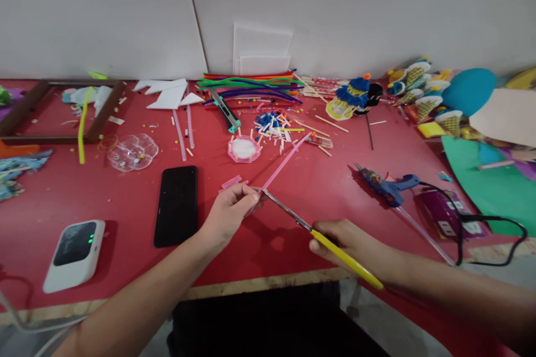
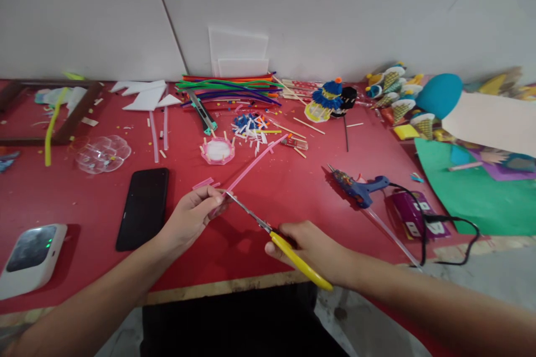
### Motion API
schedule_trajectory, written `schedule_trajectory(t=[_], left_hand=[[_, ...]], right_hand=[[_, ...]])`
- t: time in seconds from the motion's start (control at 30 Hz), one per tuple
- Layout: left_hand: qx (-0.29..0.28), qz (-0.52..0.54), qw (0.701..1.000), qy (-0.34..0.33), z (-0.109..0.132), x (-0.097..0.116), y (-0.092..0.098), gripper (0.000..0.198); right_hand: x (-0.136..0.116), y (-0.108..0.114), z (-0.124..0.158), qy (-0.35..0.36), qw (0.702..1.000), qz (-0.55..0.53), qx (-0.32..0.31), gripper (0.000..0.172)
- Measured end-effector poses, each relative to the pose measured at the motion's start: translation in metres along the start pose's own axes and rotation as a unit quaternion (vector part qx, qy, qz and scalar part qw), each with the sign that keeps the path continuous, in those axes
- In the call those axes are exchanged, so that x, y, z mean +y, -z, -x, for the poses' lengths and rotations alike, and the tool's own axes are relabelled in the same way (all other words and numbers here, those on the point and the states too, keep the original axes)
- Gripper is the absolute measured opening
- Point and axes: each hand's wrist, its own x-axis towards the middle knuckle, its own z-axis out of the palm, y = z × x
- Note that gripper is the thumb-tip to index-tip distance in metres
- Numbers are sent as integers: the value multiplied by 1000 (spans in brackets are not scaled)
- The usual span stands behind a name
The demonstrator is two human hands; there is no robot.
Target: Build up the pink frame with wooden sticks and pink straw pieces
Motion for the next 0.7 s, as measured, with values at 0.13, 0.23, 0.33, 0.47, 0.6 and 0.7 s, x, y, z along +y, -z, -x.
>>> schedule_trajectory(t=[0.13,0.23,0.33,0.47,0.6,0.7], left_hand=[[0,4,1000,2,1,0,0,20],[-3,0,1000,-4,1,1,-1,19],[-7,-3,1000,-6,1,1,-1,20],[9,-3,1000,8,1,1,-1,21],[26,20,999,-6,0,1,0,26],[74,55,995,-40,-1,3,1,24]], right_hand=[[2,0,-1,-16,1000,-21,-1,57],[3,-1,-2,-41,999,-12,-5,58],[4,-3,-2,-57,998,2,-6,61],[5,-1,-2,-55,998,20,8,62],[3,8,-3,-44,996,71,27,61],[8,13,-4,-40,981,183,58,54]])
